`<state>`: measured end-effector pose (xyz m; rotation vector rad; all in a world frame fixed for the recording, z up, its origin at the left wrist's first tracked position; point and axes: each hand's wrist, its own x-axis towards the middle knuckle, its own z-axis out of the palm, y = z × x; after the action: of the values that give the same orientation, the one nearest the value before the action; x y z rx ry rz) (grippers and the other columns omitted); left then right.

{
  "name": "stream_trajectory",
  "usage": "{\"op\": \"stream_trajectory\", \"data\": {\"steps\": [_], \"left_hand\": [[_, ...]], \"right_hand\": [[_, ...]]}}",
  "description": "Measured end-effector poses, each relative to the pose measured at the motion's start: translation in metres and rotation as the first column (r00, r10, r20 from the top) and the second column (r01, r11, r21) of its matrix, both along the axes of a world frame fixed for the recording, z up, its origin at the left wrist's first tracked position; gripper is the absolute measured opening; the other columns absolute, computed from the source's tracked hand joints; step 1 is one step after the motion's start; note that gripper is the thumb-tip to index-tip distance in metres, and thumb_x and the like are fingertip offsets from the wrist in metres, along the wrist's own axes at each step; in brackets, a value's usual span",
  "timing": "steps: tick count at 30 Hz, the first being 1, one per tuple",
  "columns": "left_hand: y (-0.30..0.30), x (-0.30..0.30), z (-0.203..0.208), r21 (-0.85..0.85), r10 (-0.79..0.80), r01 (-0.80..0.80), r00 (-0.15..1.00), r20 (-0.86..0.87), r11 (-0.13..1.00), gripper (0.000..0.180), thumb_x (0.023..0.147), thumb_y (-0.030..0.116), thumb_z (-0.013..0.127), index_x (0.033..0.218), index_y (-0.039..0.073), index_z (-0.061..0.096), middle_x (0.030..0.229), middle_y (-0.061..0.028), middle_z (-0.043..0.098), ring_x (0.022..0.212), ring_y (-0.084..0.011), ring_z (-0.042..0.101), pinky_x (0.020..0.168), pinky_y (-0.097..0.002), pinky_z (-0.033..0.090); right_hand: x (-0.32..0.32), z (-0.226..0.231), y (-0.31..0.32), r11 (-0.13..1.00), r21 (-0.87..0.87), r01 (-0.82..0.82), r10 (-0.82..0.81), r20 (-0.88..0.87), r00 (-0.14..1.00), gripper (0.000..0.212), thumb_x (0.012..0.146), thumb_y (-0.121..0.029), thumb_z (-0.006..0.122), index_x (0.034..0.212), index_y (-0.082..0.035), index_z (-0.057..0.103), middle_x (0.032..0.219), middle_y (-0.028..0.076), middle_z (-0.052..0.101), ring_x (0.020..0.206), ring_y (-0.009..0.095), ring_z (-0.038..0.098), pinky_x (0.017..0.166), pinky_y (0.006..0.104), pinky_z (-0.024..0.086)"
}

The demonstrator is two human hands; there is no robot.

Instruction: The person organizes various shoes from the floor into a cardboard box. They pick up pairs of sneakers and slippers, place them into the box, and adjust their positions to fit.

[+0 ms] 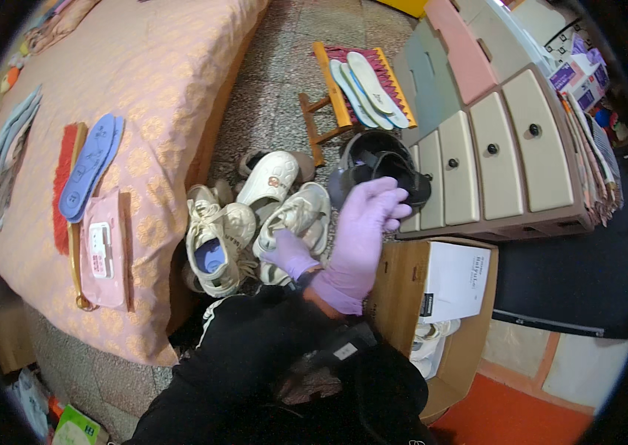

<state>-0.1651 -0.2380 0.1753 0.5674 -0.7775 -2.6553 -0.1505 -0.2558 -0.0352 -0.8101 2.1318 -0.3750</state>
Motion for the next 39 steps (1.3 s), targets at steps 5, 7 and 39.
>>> {"op": "stream_trajectory", "data": {"steps": [5,7,39], "left_hand": [[-0.021,0.004,0.011,0.04,0.136,-0.134,0.989,-0.057,0.99,0.025,0.09,0.018,0.062,0.109,0.001,0.061,0.095,-0.006,0.066,0.081,-0.0142,0.064,0.071,-0.0247,0.049],[-0.03,0.006,0.012,-0.004,0.201,-0.202,0.975,-0.098,0.979,0.025,0.09,0.021,0.062,0.107,0.002,0.062,0.094,-0.0057,0.066,0.086,-0.0139,0.063,0.077,-0.0273,0.048],[-0.011,-0.005,-0.024,0.065,-0.086,0.08,0.993,0.086,0.995,0.044,0.101,0.016,0.037,0.137,-0.007,0.044,0.143,-0.0183,0.05,0.129,-0.0248,0.051,0.101,-0.0332,0.043]], "right_hand": [[-0.055,0.089,0.075,0.883,-0.308,0.353,-0.264,0.297,0.918,0.049,0.078,-0.027,0.078,0.116,0.0,0.061,0.108,0.012,0.064,0.1,0.023,0.061,0.087,0.0336,0.048],[-0.07,0.144,0.127,0.814,-0.374,0.444,-0.271,0.433,0.86,0.033,0.084,-0.019,0.071,0.109,0.001,0.063,0.096,0.003,0.064,0.088,0.013,0.059,0.079,0.0273,0.048],[0.203,0.045,0.575,0.216,0.155,0.964,-0.815,-0.515,0.265,0.043,0.075,-0.039,0.074,0.099,-0.004,0.071,0.1,0.023,0.068,0.096,0.037,0.065,0.083,0.0447,0.052]]}}
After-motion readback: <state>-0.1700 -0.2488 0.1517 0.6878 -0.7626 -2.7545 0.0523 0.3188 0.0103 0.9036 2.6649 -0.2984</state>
